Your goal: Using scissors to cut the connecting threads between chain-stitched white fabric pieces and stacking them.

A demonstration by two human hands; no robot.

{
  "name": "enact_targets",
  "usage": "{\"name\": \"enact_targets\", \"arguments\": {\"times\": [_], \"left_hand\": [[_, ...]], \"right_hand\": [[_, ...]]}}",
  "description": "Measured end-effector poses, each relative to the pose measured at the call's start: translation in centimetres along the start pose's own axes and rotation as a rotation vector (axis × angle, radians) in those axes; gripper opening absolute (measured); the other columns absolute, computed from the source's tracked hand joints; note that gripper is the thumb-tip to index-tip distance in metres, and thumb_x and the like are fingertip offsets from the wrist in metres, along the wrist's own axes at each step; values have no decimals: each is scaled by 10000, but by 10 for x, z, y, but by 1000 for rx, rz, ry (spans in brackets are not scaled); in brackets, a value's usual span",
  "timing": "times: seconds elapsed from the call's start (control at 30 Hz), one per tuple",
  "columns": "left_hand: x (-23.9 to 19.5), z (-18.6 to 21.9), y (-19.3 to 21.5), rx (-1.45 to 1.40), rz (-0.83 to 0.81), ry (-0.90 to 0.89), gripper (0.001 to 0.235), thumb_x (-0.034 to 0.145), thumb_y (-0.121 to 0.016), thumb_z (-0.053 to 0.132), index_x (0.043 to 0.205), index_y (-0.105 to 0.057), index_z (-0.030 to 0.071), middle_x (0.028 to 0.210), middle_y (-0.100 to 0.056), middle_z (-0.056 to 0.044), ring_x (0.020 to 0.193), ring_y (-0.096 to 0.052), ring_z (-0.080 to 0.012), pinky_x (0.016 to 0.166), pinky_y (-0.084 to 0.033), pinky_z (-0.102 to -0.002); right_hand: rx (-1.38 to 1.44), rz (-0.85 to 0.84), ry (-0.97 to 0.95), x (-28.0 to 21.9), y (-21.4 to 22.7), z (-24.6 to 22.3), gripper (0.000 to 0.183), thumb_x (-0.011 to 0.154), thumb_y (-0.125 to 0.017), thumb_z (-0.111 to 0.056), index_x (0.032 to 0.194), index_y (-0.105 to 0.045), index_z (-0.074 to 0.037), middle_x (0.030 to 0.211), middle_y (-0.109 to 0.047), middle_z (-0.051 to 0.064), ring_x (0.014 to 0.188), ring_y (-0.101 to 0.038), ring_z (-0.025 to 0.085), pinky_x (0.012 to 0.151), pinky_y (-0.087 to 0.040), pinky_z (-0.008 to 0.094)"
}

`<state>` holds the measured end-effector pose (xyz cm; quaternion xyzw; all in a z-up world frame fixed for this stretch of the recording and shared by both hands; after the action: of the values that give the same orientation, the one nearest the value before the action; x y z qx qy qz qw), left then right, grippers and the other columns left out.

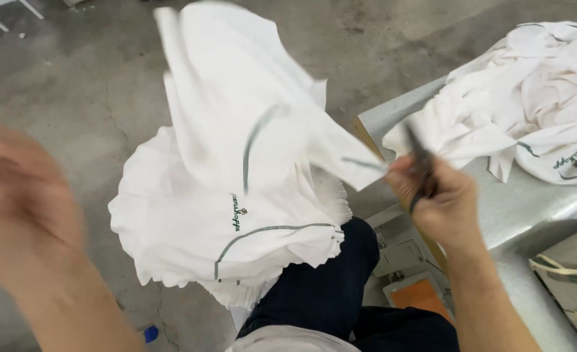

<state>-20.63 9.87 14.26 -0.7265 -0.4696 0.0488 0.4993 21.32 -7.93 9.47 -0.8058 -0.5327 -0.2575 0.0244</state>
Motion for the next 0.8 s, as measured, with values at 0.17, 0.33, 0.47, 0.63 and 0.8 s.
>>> {"name": "enact_targets", "arguments": {"times": [0.17, 0.33, 0.47, 0.63, 0.8], "left_hand": [[-44, -33, 86, 2285, 679, -405, 416, 895, -595, -94, 1254, -538, 108, 1151, -619, -27, 1144, -657, -150, 1005, -525, -263], [-21, -59, 125, 3108, 407, 439, 698, 709, -874, 309, 1300, -564, 105, 1211, -611, -170, 1065, -691, -382, 870, -603, -494], [-34, -23, 148, 3257, 215, 519, 386, 812, -729, 258, 1140, -578, 118, 1118, -566, -51, 1003, -551, -271, 755, -539, -441], [-49, 3, 156, 3304, 49, 262, 91, 894, -602, 30, 927, -648, 101, 909, -610, 1, 893, -619, -225, 514, -510, -396], [-22, 1, 127, 3109, 302, 403, 28, 952, -556, 74, 930, -572, 67, 774, -585, -73, 598, -541, -277, 568, -434, -441]], "right_hand": [[-6, 3, -380, -29, -16, 24, 206, 905, -703, 94, 1068, -720, -31, 961, -733, 30, 841, -686, 67, 934, -632, 234], [-240, 120, -371, -24, -4, 20, 192, 842, -861, -102, 1017, -788, -128, 455, -474, 23, 459, -423, 64, 492, -372, 183], [-189, 65, -443, -25, -3, -2, 125, 929, -774, -54, 1050, -746, -72, 733, -604, -67, 632, -463, -1, 632, -393, 137], [-216, 72, -543, -26, -6, 1, 152, 926, -759, -7, 1066, -736, -63, 858, -713, 16, 804, -636, 46, 825, -512, 149], [-159, 42, -607, -8, -12, -6, 113, 929, -716, 29, 1034, -702, -12, 911, -715, 82, 872, -721, 162, 940, -620, 251]]}}
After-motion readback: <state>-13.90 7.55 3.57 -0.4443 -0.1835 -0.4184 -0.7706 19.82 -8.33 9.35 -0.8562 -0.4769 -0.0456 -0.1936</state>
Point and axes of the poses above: each hand's wrist, its own x-axis towards the middle knuckle, its own y-axis out of the back of the hand, z = x × y, the point moved 2 cm from there along x, towards the middle knuckle
